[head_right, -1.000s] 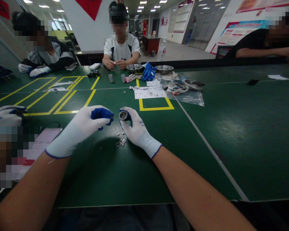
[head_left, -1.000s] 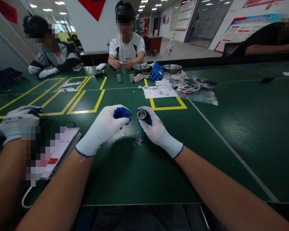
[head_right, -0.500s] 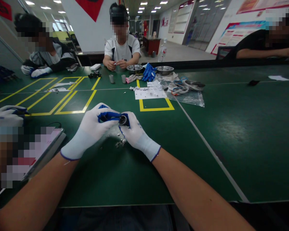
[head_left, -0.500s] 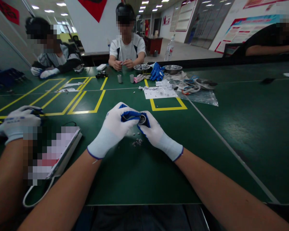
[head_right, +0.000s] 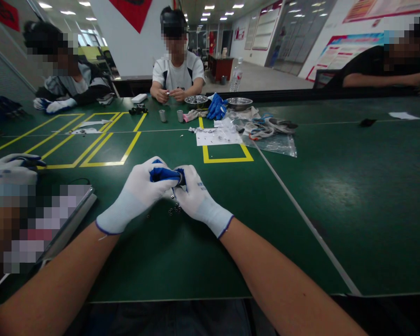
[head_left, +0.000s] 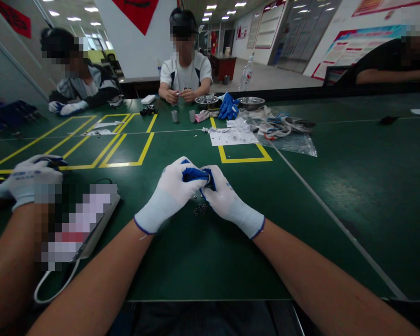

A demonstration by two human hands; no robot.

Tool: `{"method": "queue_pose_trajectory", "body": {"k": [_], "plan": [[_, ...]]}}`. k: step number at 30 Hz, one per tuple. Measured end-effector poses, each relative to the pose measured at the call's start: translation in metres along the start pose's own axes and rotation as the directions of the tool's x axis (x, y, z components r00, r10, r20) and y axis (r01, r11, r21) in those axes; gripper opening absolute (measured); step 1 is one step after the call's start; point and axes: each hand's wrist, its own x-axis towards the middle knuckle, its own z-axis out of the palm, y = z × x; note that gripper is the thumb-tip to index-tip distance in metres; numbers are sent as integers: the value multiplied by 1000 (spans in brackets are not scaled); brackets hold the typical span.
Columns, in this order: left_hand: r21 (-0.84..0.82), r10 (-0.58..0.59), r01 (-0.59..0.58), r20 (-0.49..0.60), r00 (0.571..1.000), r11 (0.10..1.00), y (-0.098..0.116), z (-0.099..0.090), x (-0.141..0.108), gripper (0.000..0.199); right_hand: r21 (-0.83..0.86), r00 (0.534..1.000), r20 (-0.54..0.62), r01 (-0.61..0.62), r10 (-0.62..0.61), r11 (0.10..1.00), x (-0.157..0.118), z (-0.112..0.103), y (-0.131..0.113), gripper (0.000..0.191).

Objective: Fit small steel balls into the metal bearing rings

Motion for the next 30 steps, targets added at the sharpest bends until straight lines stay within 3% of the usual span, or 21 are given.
{"method": "queue_pose_trajectory", "body": {"k": [5,13,18,25,28,30], "plan": [[108,-4,3,10,1000,994,-3,2,1,11,-16,999,-49,-25,24,1000,0,8,7,33],[202,-2,-5,36,999,979,0,4,1,11,-113,996,-19,-90,89,989,3,11,4,31],[133,-53,44,62,997,990,-1,3,0,14,-130,997,-17,-81,80,988,2,11,1,29],[128,-112,116,-36,993,985,-1,11,-1,10,-160,998,-53,-39,31,986,2,12,4,24],[65,-120,125,-73,990,990,0,13,0,5,-170,996,-84,-46,32,984,2,11,3,24],[1,-148,148,-79,986,989,0,15,0,12,-167,995,-96,-29,13,986,1,8,2,25]]}}
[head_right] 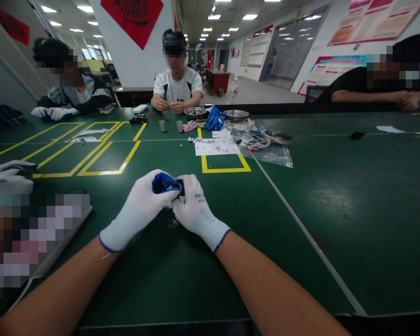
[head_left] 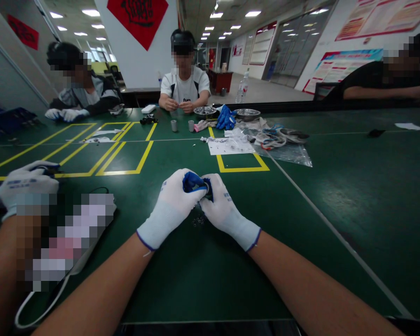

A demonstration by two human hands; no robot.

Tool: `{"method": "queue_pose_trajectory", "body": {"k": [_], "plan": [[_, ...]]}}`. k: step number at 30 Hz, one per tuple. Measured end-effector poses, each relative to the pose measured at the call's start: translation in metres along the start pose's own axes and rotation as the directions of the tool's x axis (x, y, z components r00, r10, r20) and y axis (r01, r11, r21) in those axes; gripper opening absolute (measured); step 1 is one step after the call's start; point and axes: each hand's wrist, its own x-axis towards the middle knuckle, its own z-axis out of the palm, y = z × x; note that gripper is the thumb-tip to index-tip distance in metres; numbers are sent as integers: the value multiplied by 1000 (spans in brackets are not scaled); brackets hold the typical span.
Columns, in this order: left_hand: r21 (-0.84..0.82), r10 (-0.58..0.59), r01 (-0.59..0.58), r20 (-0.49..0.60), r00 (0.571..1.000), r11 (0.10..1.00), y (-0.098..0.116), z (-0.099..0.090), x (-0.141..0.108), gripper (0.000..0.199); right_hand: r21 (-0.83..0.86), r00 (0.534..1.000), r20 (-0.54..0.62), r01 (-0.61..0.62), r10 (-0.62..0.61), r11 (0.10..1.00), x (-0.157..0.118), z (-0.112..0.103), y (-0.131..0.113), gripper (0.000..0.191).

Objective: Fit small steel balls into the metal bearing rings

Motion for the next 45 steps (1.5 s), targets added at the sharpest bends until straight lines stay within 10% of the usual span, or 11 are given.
{"method": "queue_pose_trajectory", "body": {"k": [12,30,45], "plan": [[-525,179,-122,61,982,842,-18,2,2,35,302,994,-110,48,-15,952,-2,3,2,44],[-363,216,-131,205,955,922,-9,-2,1,42,150,987,-157,46,-22,988,-3,-4,1,74],[-346,223,-136,227,948,929,-3,-2,-5,30,98,965,-220,169,-144,981,-8,-9,4,60]]}}
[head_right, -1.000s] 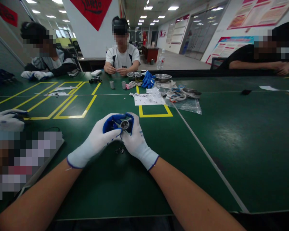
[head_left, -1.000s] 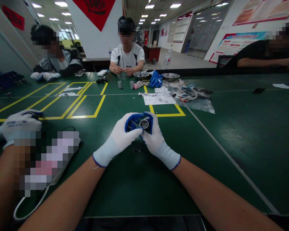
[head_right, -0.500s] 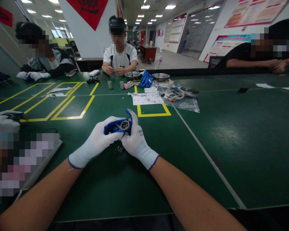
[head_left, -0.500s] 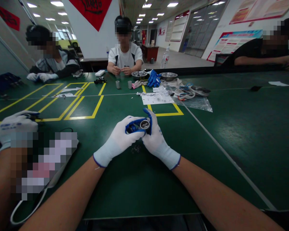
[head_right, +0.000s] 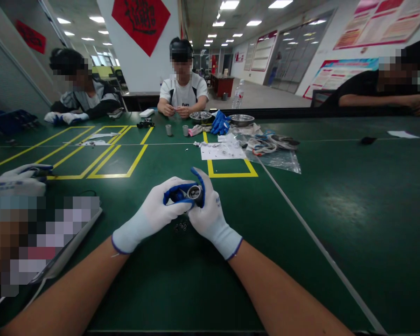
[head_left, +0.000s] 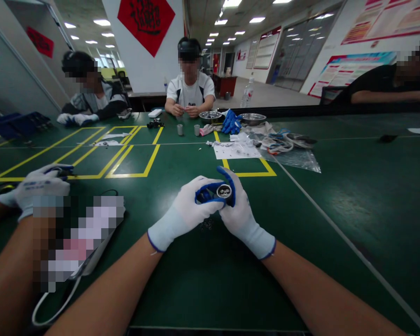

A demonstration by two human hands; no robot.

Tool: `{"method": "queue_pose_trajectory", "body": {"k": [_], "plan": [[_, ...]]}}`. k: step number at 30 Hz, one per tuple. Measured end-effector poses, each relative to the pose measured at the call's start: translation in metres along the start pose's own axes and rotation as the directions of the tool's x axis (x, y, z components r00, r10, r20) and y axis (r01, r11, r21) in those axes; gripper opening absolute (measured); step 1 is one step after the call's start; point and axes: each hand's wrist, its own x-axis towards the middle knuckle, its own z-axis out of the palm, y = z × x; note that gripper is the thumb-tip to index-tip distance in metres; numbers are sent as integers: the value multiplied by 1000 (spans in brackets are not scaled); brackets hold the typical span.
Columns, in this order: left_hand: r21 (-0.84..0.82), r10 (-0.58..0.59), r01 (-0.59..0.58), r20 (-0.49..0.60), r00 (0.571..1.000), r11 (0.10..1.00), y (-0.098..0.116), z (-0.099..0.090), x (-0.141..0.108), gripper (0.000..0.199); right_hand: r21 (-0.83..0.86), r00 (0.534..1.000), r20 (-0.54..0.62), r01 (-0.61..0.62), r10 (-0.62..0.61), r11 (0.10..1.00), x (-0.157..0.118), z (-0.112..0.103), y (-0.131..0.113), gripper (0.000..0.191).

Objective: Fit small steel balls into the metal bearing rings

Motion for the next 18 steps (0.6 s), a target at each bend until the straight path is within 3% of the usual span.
{"method": "queue_pose_trajectory", "body": {"k": [7,18], "plan": [[62,69,-67,-39,997,996,-3,4,0,30,-7,998,28,-59,59,998,-1,-2,5,77],[230,167,-162,-1,986,960,-3,7,-2,40,-127,995,-97,-11,-1,992,-4,-3,4,79]]}}
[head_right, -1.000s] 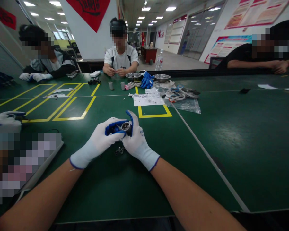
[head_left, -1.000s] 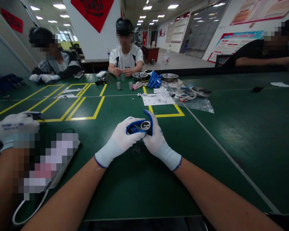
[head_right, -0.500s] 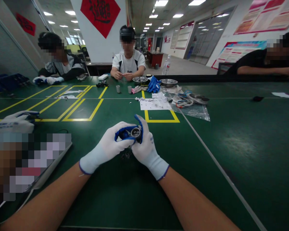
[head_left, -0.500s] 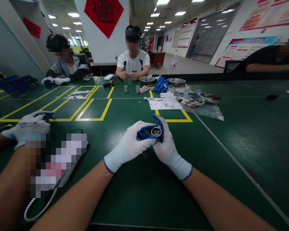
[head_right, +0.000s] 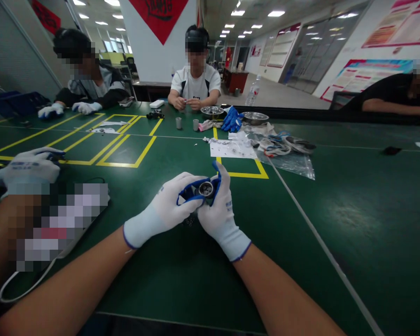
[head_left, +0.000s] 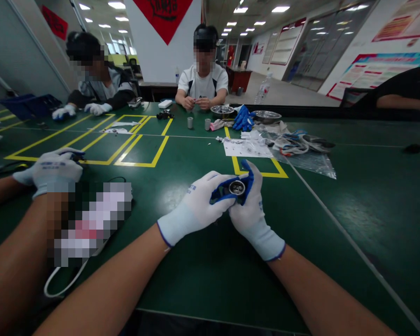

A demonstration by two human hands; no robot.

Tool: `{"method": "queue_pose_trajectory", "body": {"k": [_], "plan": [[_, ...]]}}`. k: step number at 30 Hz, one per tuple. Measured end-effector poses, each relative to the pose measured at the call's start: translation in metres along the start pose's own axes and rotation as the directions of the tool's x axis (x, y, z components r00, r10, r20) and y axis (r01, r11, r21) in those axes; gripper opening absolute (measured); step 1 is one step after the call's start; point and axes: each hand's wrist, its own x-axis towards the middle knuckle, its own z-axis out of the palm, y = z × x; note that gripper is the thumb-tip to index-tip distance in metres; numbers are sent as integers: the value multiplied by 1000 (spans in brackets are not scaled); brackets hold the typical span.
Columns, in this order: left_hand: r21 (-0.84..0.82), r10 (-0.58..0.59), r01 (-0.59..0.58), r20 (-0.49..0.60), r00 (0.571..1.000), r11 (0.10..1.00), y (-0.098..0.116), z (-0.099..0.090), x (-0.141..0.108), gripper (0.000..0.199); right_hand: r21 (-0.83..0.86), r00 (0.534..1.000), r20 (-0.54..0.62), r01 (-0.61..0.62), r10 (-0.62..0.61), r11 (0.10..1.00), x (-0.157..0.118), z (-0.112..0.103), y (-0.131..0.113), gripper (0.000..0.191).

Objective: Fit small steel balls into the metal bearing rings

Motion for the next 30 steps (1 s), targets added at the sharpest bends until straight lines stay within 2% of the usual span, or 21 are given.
{"method": "queue_pose_trajectory", "body": {"k": [6,12,16,20,23,25,28,30], "plan": [[124,31,-37,48,998,992,0,-2,-2,44,4,999,44,-20,20,1000,-1,-3,0,73],[208,86,-91,34,996,974,-4,-1,-4,45,-20,999,23,37,-37,999,3,-3,0,71],[284,89,-92,25,996,954,-2,-2,-4,44,-4,1000,29,2,-2,1000,3,-2,-2,69],[370,98,-69,-62,993,927,-1,1,-5,42,-31,999,8,-36,36,999,2,1,-4,59],[354,117,-40,-198,973,935,-1,3,-7,41,-58,1000,-11,28,-29,998,3,1,-5,59],[275,87,-11,-266,960,961,-2,3,-6,39,-81,997,3,77,-77,994,4,1,-6,64],[143,-43,90,-302,952,986,-5,1,-1,38,-97,994,49,100,-95,990,5,1,-3,75],[112,-124,169,-323,938,979,-9,-2,2,38,-83,993,88,86,-78,993,5,2,-1,79]]}}
